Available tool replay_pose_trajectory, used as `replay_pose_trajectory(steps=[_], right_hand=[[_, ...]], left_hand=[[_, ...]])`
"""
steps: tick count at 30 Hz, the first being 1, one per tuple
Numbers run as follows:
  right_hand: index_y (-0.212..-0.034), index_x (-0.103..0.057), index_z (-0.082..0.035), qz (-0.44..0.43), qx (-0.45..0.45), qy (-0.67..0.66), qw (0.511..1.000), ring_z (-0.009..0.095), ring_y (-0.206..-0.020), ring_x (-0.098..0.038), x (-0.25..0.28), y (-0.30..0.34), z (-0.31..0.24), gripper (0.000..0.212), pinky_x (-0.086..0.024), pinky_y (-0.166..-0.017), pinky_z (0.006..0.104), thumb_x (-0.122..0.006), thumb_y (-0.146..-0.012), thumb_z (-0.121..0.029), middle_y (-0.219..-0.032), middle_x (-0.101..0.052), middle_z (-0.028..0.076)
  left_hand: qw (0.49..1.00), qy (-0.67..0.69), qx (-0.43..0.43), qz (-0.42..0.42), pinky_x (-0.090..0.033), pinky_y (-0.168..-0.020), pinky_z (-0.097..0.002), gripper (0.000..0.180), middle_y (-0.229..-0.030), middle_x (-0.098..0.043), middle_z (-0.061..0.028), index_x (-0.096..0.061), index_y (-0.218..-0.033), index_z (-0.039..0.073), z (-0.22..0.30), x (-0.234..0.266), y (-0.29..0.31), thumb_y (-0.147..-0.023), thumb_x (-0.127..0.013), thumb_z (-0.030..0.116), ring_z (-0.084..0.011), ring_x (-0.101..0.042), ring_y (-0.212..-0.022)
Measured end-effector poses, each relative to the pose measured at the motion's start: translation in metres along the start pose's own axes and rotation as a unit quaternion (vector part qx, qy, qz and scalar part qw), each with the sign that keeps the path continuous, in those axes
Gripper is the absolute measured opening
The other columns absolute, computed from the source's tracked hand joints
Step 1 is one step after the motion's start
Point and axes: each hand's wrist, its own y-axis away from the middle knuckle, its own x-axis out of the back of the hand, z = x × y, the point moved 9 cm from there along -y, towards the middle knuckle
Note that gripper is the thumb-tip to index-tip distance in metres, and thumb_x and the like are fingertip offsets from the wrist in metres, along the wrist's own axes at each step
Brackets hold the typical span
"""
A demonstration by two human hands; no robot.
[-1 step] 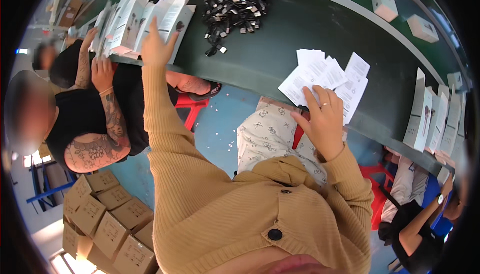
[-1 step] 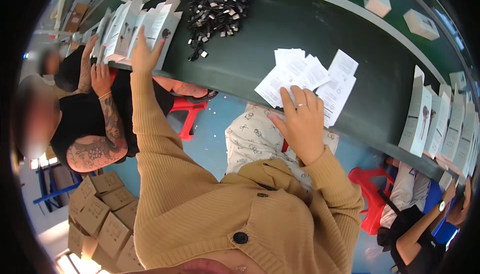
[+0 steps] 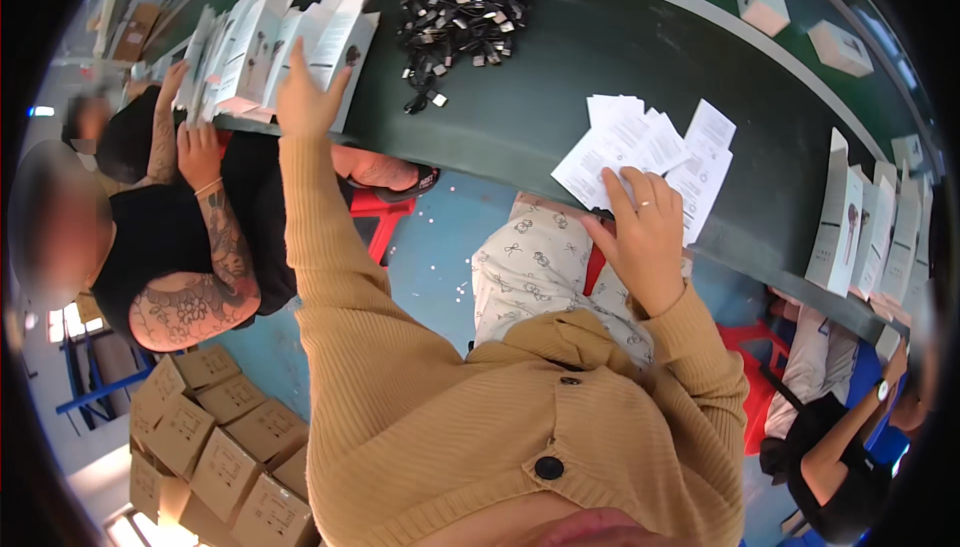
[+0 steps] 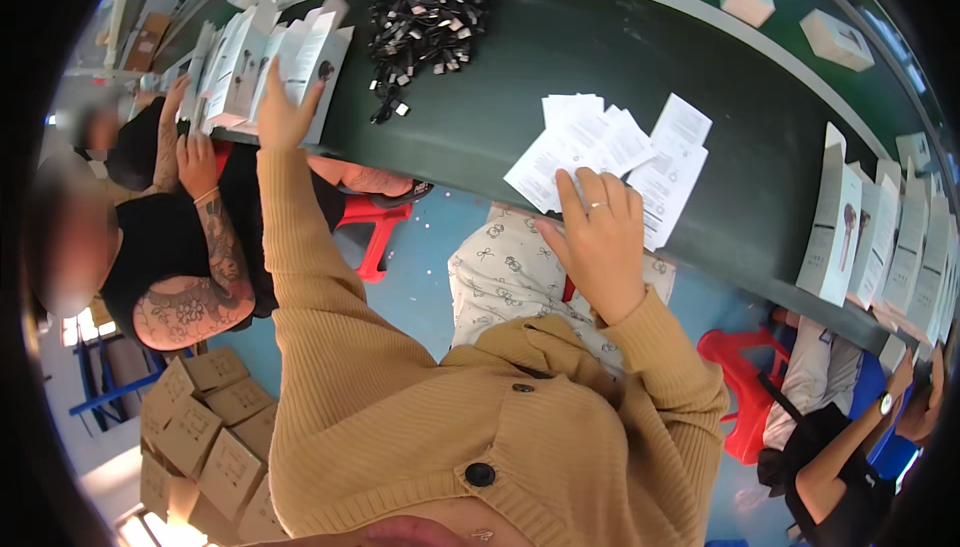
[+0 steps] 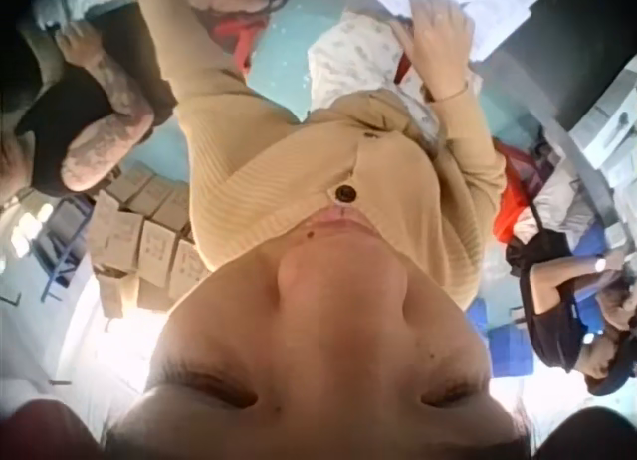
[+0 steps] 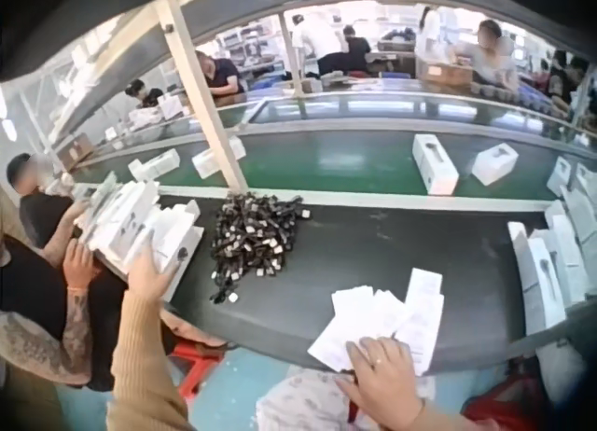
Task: Pack electronic components and instruction manuals into white product boxes on an assembly line.
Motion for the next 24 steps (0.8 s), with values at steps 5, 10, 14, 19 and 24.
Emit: replay_pose_trajectory(steps=[5, 10, 14, 19, 24], right_hand=[[-0.110, -0.061, -0.003, 0.029, 0.052, -0.017, 0.998, 0.027, -0.094, -0.051, 0.000, -0.002, 0.008, 0.044, -0.038, -0.077, 0.0373, -0.074, -0.071, -0.019, -0.103, -0.056, 0.009], [-0.106, -0.063, -0.004, 0.026, 0.040, -0.031, 0.998, 0.025, -0.092, -0.050, 0.002, -0.009, 0.003, 0.041, -0.037, -0.073, 0.0363, -0.074, -0.070, -0.020, -0.102, -0.055, 0.009], [-0.104, -0.064, -0.006, 0.025, 0.022, 0.004, 0.999, 0.025, -0.092, -0.049, -0.004, -0.009, 0.002, 0.040, -0.036, -0.071, 0.0360, -0.074, -0.068, -0.020, -0.102, -0.054, 0.009], [-0.098, -0.069, -0.010, 0.035, 0.014, -0.050, 0.998, 0.024, -0.091, -0.049, -0.002, -0.010, 0.008, 0.029, -0.036, -0.071, 0.0358, -0.071, -0.070, -0.017, -0.098, -0.056, 0.008], [-0.089, -0.072, -0.012, 0.052, -0.035, -0.105, 0.992, 0.024, -0.093, -0.049, 0.005, -0.010, 0.022, 0.016, -0.036, -0.072, 0.0353, -0.067, -0.074, -0.014, -0.098, -0.059, 0.006]], left_hand=[[0.985, 0.101, -0.061, 0.130, -0.043, -0.092, -0.0406, 0.080, -0.120, -0.053, -0.0262, -0.040, -0.131, -0.009, 0.017, 0.043, 0.036, -0.071, -0.080, 0.025, -0.0374, -0.056, -0.106], [0.892, 0.450, 0.029, -0.014, -0.047, -0.087, -0.0331, 0.068, -0.117, -0.050, -0.0123, -0.037, -0.128, -0.003, 0.073, 0.043, 0.120, -0.073, -0.077, 0.006, -0.0205, -0.054, -0.104], [0.806, 0.577, 0.024, -0.129, -0.047, -0.085, -0.0306, 0.074, -0.120, -0.049, -0.0114, -0.029, -0.128, 0.001, 0.118, 0.013, 0.172, -0.072, -0.076, 0.000, -0.0185, -0.055, -0.105], [0.811, 0.549, -0.001, -0.203, -0.042, -0.093, -0.0342, 0.080, -0.121, -0.050, -0.0120, -0.031, -0.126, 0.003, 0.137, -0.014, 0.203, -0.065, -0.082, 0.006, -0.0194, -0.052, -0.112], [0.814, 0.522, -0.001, -0.253, -0.038, -0.096, -0.0349, 0.087, -0.121, -0.051, -0.0124, -0.033, -0.124, 0.004, 0.143, -0.028, 0.209, -0.058, -0.088, 0.015, -0.0205, -0.048, -0.115]])
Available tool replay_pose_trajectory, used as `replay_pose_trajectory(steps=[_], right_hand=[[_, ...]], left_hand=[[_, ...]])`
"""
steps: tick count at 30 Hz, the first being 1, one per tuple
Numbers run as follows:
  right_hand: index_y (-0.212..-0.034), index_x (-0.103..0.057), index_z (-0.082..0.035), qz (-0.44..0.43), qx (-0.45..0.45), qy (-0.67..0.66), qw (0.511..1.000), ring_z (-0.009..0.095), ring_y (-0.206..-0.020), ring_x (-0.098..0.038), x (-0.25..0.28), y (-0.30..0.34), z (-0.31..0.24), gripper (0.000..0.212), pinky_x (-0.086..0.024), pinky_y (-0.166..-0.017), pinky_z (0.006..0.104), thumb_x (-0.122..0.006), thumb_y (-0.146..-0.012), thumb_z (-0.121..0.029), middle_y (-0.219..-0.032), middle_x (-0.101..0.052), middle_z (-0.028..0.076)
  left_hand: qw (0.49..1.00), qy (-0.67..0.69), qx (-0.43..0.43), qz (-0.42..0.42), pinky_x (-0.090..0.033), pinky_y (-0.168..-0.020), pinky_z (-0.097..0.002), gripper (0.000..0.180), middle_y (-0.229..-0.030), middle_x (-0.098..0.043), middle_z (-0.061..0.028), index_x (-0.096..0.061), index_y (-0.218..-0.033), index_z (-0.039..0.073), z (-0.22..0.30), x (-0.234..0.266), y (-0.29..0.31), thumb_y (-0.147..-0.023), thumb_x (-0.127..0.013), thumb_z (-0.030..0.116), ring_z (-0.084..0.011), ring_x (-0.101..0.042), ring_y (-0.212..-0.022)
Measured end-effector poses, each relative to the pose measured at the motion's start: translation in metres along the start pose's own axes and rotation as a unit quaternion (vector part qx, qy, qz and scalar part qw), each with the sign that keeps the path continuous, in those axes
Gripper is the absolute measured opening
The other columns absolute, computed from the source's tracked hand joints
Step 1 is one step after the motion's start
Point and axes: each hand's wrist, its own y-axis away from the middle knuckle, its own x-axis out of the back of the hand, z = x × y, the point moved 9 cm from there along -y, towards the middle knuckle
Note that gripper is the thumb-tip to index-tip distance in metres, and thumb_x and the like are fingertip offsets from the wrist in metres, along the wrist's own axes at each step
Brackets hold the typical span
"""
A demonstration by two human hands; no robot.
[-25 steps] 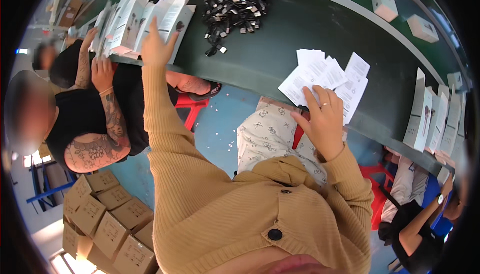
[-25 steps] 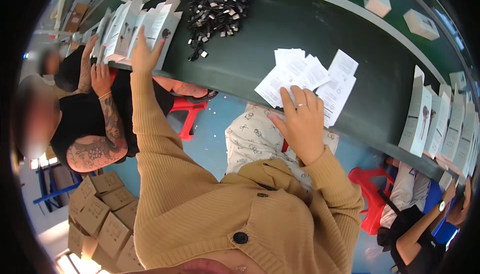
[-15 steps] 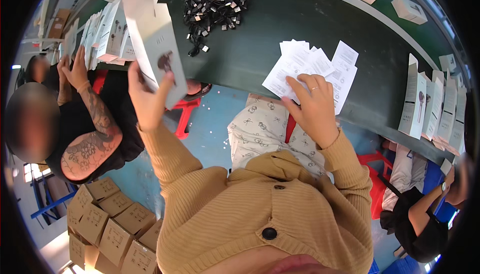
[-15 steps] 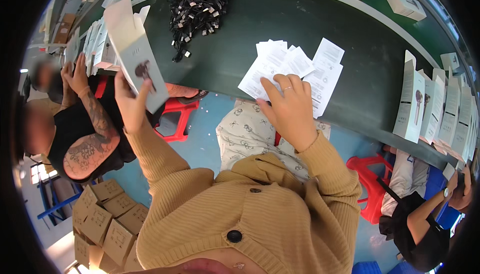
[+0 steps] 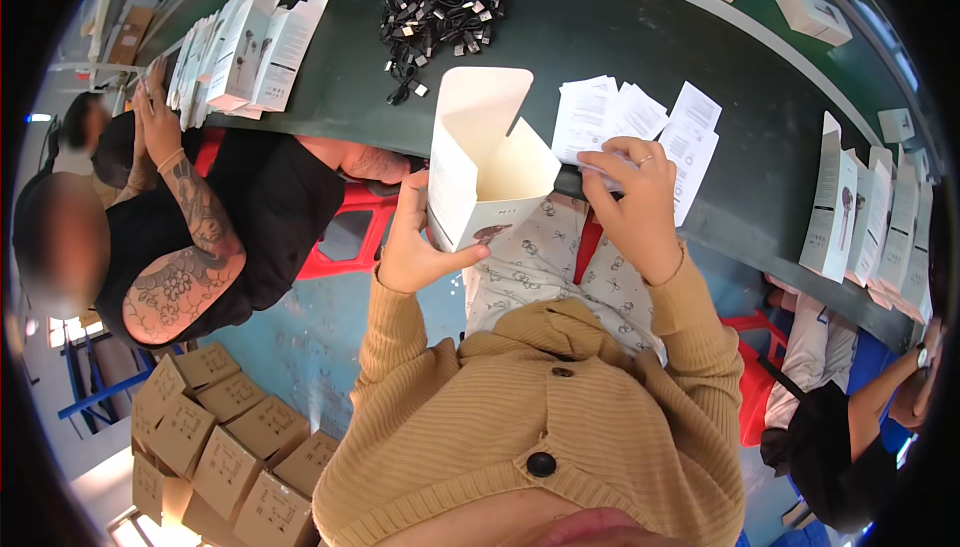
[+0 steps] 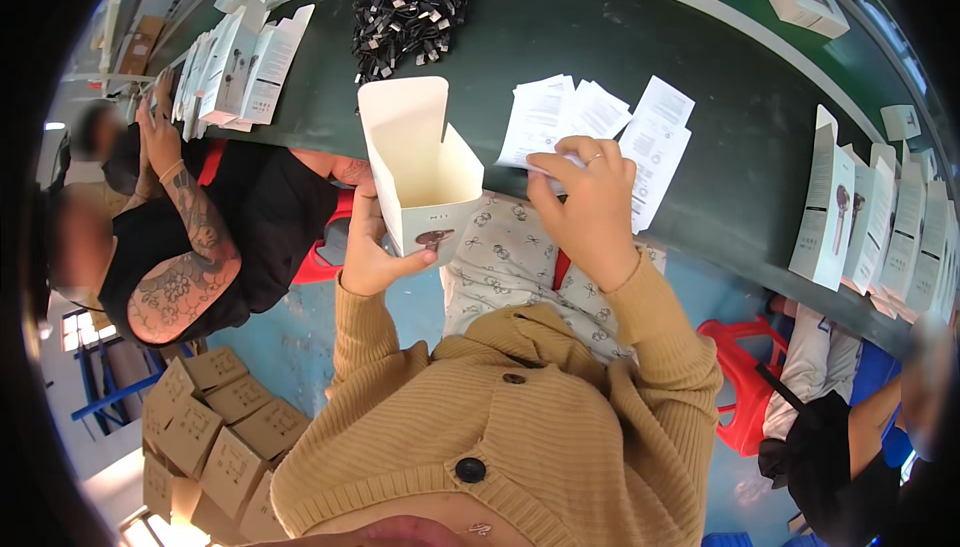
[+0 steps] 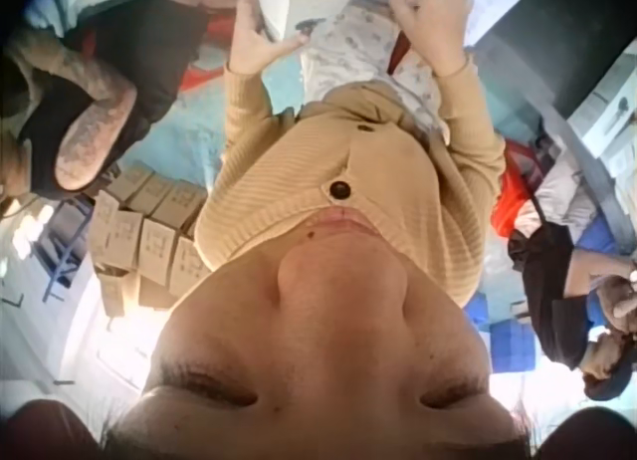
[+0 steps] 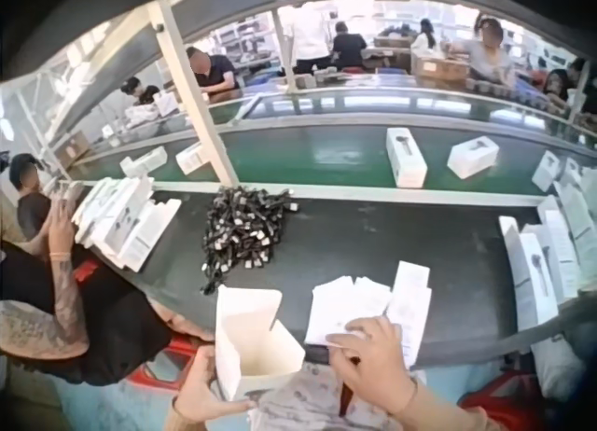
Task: Pack electronic components and instruction manuals into white product boxes on an assembly line.
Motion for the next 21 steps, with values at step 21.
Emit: replay_pose_trajectory(steps=[21], right_hand=[[-0.098, -0.067, 0.001, 0.093, -0.077, -0.326, 0.938, 0.009, -0.061, -0.060, 0.082, -0.023, 0.001, 0.013, -0.045, -0.055, 0.0198, -0.060, -0.088, 0.001, -0.081, -0.066, 0.005]], left_hand=[[0.986, 0.071, 0.050, -0.143, -0.041, -0.095, -0.0329, 0.091, -0.117, -0.057, -0.0124, -0.031, -0.132, 0.004, 0.006, -0.059, -0.002, -0.061, -0.086, 0.012, -0.0178, -0.052, -0.112]])
